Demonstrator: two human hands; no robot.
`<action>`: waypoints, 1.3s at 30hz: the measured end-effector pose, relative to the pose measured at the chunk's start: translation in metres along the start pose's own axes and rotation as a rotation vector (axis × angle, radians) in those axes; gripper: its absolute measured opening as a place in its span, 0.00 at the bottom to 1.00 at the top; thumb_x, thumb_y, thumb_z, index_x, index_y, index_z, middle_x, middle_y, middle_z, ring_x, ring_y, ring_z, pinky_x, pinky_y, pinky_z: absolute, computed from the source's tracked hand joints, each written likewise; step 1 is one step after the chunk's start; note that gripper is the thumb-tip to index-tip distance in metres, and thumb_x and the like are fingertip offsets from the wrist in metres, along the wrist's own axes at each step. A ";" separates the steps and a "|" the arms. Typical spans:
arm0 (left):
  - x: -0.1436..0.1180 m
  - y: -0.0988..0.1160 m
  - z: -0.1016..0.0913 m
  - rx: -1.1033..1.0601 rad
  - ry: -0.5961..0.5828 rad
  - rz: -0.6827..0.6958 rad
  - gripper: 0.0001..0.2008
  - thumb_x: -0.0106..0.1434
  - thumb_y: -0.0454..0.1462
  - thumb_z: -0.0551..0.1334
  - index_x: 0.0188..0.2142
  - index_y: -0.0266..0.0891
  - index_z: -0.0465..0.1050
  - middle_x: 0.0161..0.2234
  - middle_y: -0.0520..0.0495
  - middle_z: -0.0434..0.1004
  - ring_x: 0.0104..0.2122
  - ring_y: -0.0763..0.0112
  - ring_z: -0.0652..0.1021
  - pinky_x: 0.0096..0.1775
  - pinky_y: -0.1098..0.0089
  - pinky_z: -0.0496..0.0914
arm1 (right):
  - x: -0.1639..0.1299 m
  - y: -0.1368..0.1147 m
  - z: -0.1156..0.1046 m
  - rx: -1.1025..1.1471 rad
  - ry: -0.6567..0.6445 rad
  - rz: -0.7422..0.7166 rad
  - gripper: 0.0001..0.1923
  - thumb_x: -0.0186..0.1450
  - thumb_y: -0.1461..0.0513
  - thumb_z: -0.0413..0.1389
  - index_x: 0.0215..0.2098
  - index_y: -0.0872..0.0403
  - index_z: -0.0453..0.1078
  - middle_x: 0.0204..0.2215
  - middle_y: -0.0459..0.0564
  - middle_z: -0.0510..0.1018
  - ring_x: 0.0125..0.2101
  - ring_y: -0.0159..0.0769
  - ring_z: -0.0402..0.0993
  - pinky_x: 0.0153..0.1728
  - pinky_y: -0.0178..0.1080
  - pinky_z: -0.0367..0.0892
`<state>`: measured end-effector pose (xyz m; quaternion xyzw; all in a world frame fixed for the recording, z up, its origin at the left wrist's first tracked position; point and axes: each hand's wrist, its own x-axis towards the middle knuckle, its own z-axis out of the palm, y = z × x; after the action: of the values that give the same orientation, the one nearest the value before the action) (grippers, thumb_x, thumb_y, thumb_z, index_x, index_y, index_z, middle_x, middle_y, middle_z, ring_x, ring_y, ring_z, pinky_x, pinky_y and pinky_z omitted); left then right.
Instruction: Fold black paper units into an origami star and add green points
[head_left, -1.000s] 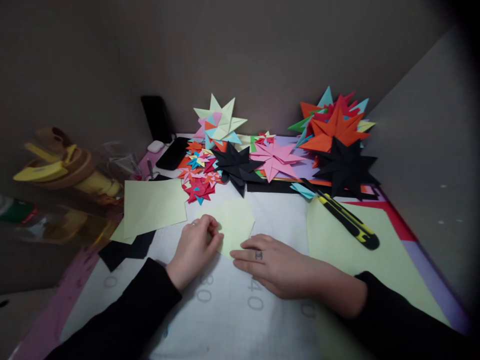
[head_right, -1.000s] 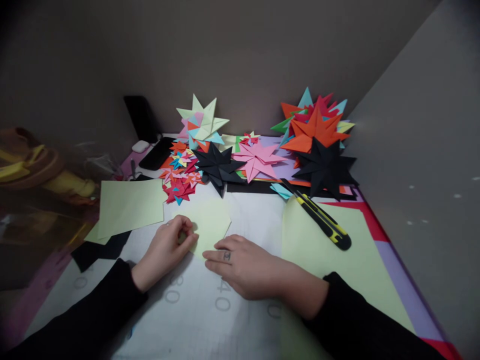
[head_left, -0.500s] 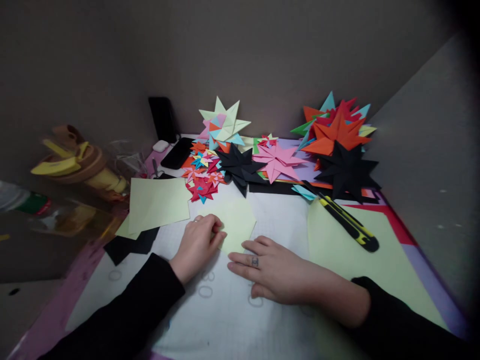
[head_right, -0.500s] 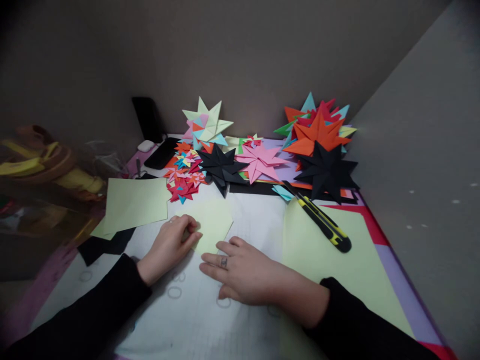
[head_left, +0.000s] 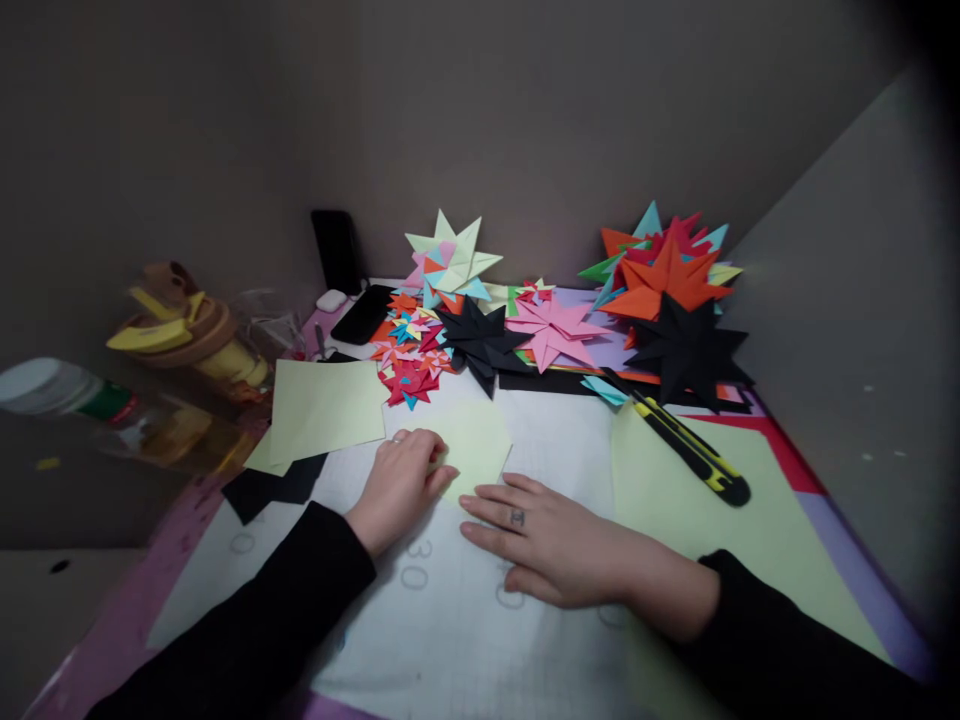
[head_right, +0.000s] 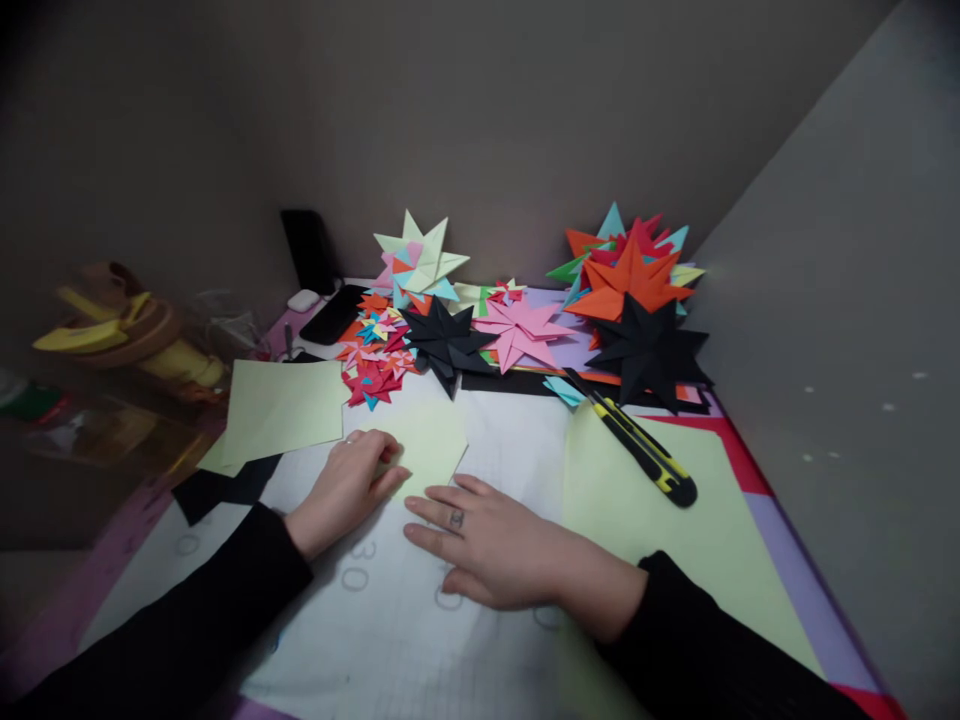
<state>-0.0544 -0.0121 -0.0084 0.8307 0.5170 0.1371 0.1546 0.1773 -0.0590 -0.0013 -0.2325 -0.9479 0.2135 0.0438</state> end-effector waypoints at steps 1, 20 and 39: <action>0.000 0.000 0.000 -0.001 0.001 -0.001 0.07 0.61 0.38 0.62 0.37 0.39 0.66 0.32 0.47 0.73 0.35 0.61 0.71 0.37 0.63 0.63 | -0.001 0.001 0.002 -0.009 0.033 -0.004 0.30 0.66 0.55 0.52 0.64 0.57 0.55 0.63 0.61 0.59 0.61 0.50 0.56 0.59 0.57 0.52; -0.001 -0.009 -0.007 -0.127 -0.072 0.018 0.25 0.51 0.46 0.69 0.44 0.40 0.65 0.41 0.43 0.72 0.41 0.57 0.71 0.42 0.58 0.65 | 0.004 -0.007 0.001 -0.051 0.038 0.192 0.26 0.64 0.58 0.57 0.60 0.53 0.62 0.60 0.63 0.62 0.58 0.52 0.59 0.55 0.54 0.58; -0.014 0.007 -0.016 -0.046 0.025 0.188 0.08 0.64 0.34 0.57 0.42 0.39 0.72 0.42 0.42 0.75 0.45 0.60 0.73 0.48 0.57 0.68 | 0.002 -0.005 0.000 -0.010 0.113 0.120 0.25 0.63 0.56 0.56 0.57 0.53 0.63 0.59 0.54 0.66 0.57 0.47 0.60 0.56 0.50 0.58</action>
<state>-0.0606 -0.0254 0.0086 0.8701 0.4352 0.1731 0.1535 0.1735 -0.0615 0.0010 -0.3009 -0.9293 0.1975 0.0831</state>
